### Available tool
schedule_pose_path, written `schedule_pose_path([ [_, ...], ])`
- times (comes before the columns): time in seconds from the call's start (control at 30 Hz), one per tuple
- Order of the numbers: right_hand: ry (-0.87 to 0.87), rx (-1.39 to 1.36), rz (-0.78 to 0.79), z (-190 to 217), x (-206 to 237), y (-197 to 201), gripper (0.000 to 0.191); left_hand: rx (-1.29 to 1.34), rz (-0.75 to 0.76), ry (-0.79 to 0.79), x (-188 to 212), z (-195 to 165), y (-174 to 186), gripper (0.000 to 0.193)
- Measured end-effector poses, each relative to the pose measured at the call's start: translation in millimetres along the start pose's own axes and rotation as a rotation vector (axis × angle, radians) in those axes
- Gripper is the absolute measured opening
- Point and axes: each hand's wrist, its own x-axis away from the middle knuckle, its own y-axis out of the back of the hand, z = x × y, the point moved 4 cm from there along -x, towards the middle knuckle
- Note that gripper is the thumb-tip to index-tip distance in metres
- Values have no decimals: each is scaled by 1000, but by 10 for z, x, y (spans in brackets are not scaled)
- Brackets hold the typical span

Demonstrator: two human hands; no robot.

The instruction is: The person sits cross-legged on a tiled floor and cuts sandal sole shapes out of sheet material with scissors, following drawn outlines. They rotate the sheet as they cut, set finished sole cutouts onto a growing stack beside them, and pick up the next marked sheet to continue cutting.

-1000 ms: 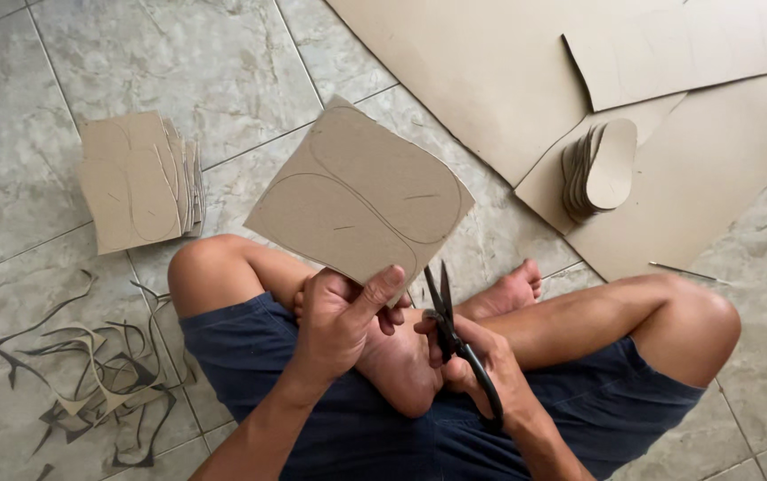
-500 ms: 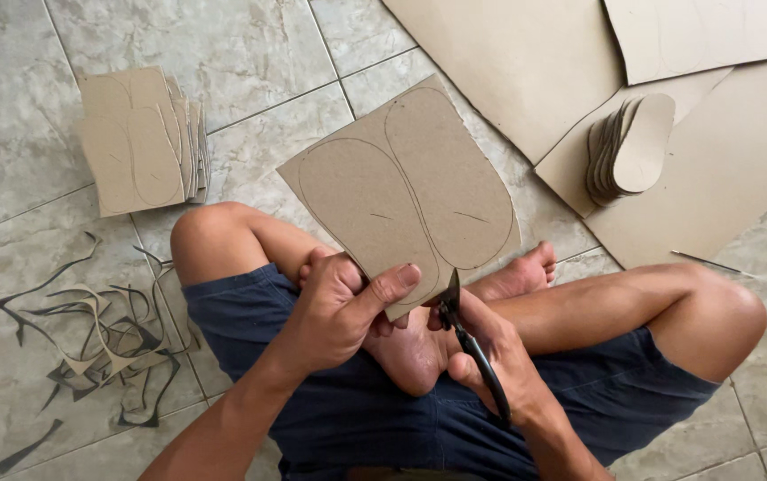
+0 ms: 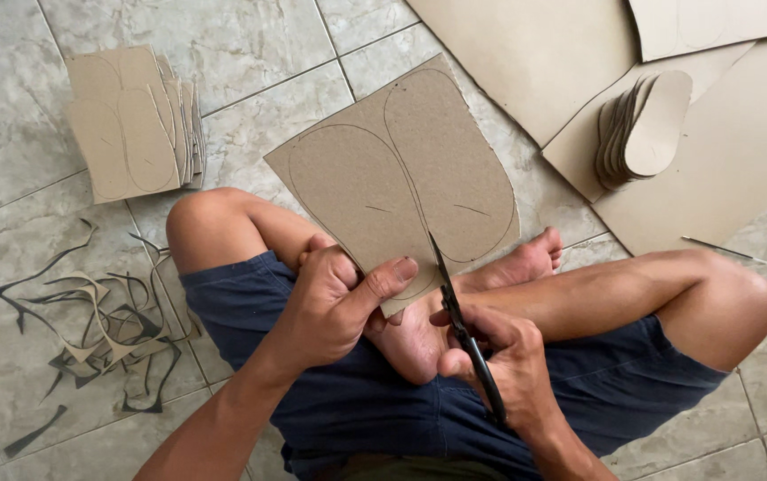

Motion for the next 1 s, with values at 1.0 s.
schedule_pose_path([
  [1.0,25,151,-20,252,24,-122,25,139,48,6,271,55,-98,28],
])
